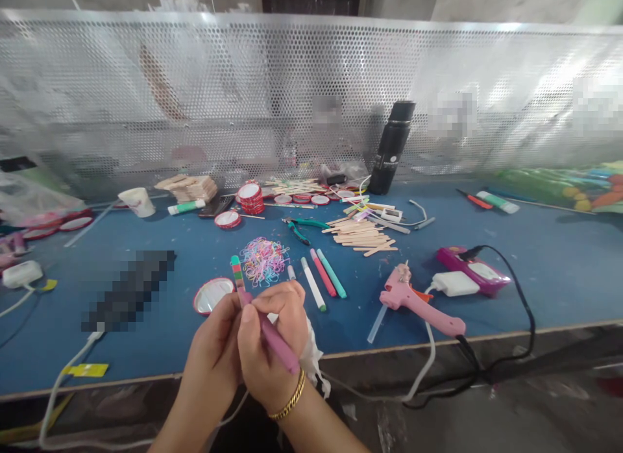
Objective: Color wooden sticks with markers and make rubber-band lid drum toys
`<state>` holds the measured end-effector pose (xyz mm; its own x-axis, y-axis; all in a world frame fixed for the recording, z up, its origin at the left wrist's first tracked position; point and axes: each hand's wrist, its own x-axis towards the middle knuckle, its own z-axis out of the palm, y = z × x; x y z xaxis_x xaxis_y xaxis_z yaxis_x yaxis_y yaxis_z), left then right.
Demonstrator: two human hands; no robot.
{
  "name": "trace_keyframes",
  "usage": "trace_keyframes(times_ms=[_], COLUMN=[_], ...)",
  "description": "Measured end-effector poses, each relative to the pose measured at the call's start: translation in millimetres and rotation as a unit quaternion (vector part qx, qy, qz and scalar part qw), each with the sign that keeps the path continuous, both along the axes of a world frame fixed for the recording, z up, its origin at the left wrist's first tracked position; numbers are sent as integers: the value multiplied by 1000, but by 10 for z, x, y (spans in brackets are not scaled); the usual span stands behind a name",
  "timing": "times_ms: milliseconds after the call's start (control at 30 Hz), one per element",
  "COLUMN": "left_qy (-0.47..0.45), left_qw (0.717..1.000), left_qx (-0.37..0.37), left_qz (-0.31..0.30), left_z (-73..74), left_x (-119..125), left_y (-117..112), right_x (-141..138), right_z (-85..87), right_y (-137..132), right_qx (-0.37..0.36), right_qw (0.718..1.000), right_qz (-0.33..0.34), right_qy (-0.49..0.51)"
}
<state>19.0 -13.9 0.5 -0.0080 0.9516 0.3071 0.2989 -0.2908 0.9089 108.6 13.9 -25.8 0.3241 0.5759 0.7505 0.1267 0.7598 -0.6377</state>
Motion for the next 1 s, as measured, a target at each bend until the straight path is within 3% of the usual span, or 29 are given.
trace_keyframes(times_ms=[233, 800, 1000], left_qy=[7, 8, 11], left_qw=[1000, 1000, 1000], left_qx=[-1, 3, 0], left_qz=[0, 3, -2], left_z=[7, -9, -27], left_x=[-21, -14, -20], left_y=[16, 1, 17], right_x=[-12, -10, -24], right_z=[-32, -19, 9], right_y=[-16, -9, 4], right_qx=[-27, -2, 2], right_qw=[999, 1000, 1000], right_qz=[-19, 2, -22], right_qy=[30, 13, 3])
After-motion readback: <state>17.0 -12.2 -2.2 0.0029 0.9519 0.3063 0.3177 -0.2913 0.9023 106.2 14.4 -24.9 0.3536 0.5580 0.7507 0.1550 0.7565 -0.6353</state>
